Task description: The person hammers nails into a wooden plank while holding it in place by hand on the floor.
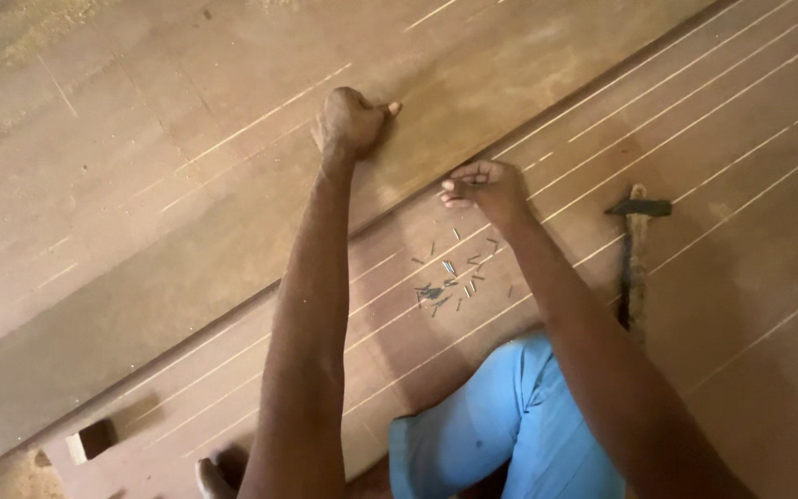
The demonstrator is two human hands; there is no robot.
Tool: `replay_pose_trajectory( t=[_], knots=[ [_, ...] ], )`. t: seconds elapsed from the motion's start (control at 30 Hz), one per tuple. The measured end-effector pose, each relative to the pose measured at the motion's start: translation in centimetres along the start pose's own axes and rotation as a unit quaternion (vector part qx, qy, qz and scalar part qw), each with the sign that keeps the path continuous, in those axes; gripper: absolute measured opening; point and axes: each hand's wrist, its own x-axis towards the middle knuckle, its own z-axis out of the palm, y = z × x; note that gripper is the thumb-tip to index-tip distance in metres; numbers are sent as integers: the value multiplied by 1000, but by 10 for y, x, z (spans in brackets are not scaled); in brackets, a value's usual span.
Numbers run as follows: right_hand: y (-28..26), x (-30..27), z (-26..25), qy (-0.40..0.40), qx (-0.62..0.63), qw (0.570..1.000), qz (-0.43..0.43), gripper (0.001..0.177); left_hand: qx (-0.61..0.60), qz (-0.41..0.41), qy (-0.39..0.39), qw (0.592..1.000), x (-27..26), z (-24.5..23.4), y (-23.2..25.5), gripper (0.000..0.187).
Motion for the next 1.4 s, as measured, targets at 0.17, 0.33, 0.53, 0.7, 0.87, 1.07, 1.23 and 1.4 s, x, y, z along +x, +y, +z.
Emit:
replay_pose_trajectory(
  t=[0.17,0.33,0.53,0.7,0.87,1.07,1.23,1.4],
  knots=[
    [6,-2,4,28,-12,999,-10,23,4,-16,1,1000,-5,1,0,44],
    [-7,-3,15,56,-11,998,-7,29,-25,-11,49,998,-12,4,2,42],
    [-20,-5,32,117,-26,993,22,26,-12,40,87,995,-33,4,8,33],
    [-21,-6,34,136,-39,989,33,24,-21,247,102,963,-53,5,-14,67],
    [-16,-10,32,129,-24,991,9,32,152,356,50,921,-124,-3,-49,106],
    [-65,-24,32,203,-563,790,-135,59,223,366,166,888,-147,40,-69,66],
    [-108,41,18,14,-618,699,-360,88,-146,254,158,943,-221,98,-53,55],
    [-138,97,16,-115,-701,659,-246,88,-607,-98,1,788,-216,128,-18,54]
  ],
)
